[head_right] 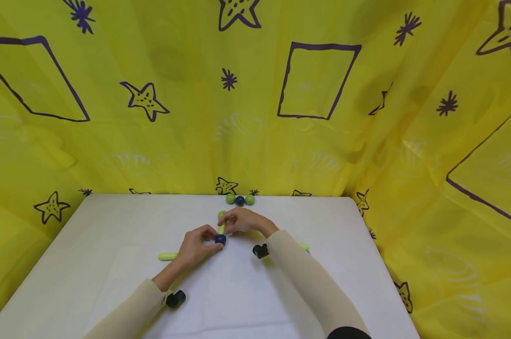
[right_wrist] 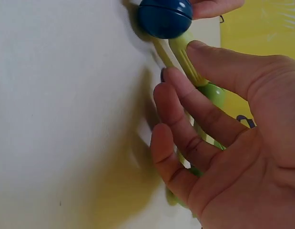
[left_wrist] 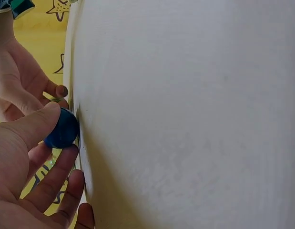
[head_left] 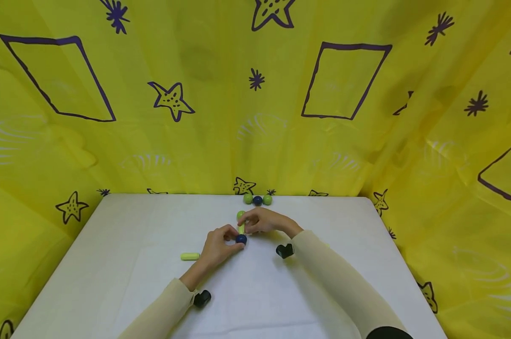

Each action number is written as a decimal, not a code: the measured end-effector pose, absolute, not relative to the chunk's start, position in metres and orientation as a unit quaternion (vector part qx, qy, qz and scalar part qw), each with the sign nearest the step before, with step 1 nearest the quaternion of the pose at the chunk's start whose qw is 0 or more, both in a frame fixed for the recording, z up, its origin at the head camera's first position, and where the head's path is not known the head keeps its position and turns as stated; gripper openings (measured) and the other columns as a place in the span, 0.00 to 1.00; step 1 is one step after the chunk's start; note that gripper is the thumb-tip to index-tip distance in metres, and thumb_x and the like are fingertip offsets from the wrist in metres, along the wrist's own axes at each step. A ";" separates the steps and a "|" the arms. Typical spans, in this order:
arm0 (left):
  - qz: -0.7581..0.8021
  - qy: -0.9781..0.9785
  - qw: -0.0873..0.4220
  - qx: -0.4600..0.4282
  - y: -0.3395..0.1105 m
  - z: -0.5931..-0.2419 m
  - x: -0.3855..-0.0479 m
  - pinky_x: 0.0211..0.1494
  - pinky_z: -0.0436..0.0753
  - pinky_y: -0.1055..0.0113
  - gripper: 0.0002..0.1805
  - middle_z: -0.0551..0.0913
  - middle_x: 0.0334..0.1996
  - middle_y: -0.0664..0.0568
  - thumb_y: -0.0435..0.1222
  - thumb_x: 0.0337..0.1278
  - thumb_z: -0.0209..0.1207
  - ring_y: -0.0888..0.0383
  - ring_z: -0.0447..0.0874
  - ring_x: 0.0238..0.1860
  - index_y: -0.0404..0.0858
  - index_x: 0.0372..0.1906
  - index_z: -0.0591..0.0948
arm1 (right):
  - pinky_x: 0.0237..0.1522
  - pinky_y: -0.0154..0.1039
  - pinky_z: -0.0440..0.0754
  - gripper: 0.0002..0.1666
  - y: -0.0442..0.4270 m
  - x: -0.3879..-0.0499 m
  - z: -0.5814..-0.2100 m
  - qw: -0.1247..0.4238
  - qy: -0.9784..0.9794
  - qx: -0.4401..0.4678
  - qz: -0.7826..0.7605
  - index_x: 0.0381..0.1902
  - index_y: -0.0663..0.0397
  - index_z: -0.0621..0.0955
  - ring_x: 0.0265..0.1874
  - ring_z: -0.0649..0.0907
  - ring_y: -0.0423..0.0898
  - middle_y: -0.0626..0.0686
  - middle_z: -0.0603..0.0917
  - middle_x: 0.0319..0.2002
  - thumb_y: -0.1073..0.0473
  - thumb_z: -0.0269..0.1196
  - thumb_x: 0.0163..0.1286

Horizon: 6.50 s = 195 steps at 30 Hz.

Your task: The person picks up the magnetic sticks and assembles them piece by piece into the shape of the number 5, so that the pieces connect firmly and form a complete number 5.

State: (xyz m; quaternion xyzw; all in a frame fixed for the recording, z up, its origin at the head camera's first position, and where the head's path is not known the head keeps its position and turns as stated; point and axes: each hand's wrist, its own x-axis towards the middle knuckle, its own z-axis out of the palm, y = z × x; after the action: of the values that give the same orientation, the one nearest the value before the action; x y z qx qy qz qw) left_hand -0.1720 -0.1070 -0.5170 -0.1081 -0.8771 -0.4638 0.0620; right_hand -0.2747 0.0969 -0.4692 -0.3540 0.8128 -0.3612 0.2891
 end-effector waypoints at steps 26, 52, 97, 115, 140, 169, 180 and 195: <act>-0.470 -0.876 0.044 -0.101 -0.110 -0.517 -0.172 0.46 0.78 0.62 0.14 0.85 0.34 0.57 0.33 0.49 0.78 0.58 0.79 0.38 0.42 0.40 0.86 | 0.51 0.46 0.82 0.21 0.209 -0.250 -0.420 0.266 0.854 -0.336 -0.295 0.62 0.60 0.79 0.46 0.85 0.55 0.63 0.86 0.52 0.64 0.65 0.73; -0.462 -0.874 0.075 -0.133 -0.113 -0.519 -0.176 0.42 0.79 0.63 0.14 0.86 0.34 0.53 0.32 0.49 0.77 0.55 0.80 0.36 0.38 0.40 0.85 | 0.49 0.45 0.77 0.17 0.282 -0.240 -0.441 0.315 0.870 -0.293 -0.241 0.53 0.52 0.86 0.42 0.78 0.49 0.52 0.84 0.42 0.70 0.66 0.68; -0.469 -0.877 0.038 -0.099 -0.112 -0.515 -0.174 0.45 0.78 0.62 0.14 0.86 0.35 0.55 0.33 0.49 0.78 0.57 0.79 0.38 0.41 0.40 0.85 | 0.46 0.37 0.82 0.12 0.293 -0.237 -0.428 0.278 0.855 -0.300 -0.319 0.51 0.54 0.85 0.43 0.85 0.48 0.57 0.88 0.44 0.66 0.67 0.71; -0.461 -0.881 0.035 -0.105 -0.113 -0.514 -0.176 0.48 0.79 0.60 0.16 0.87 0.36 0.55 0.33 0.50 0.77 0.57 0.80 0.39 0.42 0.44 0.86 | 0.41 0.37 0.82 0.11 0.289 -0.238 -0.426 0.293 0.837 -0.298 -0.354 0.50 0.58 0.85 0.38 0.84 0.52 0.62 0.88 0.41 0.66 0.67 0.71; -0.453 -0.884 0.040 -0.112 -0.114 -0.519 -0.177 0.47 0.77 0.60 0.13 0.86 0.35 0.57 0.35 0.51 0.77 0.59 0.78 0.39 0.43 0.41 0.86 | 0.37 0.40 0.81 0.10 0.192 -0.268 -0.442 0.329 0.808 -0.358 -0.333 0.48 0.54 0.87 0.34 0.82 0.45 0.54 0.88 0.42 0.67 0.67 0.70; -0.457 -0.879 0.047 -0.126 -0.114 -0.519 -0.178 0.49 0.80 0.58 0.13 0.89 0.36 0.56 0.34 0.51 0.77 0.57 0.82 0.40 0.42 0.42 0.86 | 0.26 0.34 0.72 0.11 0.114 -0.274 -0.468 0.358 0.789 -0.353 -0.352 0.48 0.55 0.86 0.25 0.76 0.43 0.50 0.88 0.37 0.70 0.65 0.71; -0.455 -0.880 0.048 -0.124 -0.115 -0.519 -0.178 0.49 0.79 0.60 0.13 0.88 0.36 0.57 0.35 0.51 0.77 0.57 0.81 0.40 0.43 0.42 0.86 | 0.29 0.34 0.75 0.10 0.113 -0.271 -0.467 0.352 0.797 -0.343 -0.352 0.48 0.55 0.86 0.29 0.79 0.43 0.49 0.88 0.38 0.69 0.66 0.70; -0.454 -0.881 0.051 -0.124 -0.114 -0.519 -0.177 0.48 0.79 0.60 0.13 0.88 0.35 0.58 0.35 0.51 0.77 0.58 0.81 0.40 0.44 0.41 0.86 | 0.33 0.33 0.79 0.11 0.114 -0.269 -0.469 0.327 0.809 -0.348 -0.342 0.48 0.54 0.87 0.35 0.84 0.40 0.49 0.89 0.40 0.68 0.67 0.70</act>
State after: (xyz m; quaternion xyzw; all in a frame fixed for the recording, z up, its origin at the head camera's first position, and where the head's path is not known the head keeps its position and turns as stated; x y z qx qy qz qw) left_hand -0.1774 -0.1140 -0.5195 -0.1237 -0.8808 -0.4542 0.0514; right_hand -0.2688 0.1144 -0.4689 -0.3478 0.8094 -0.3420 0.3272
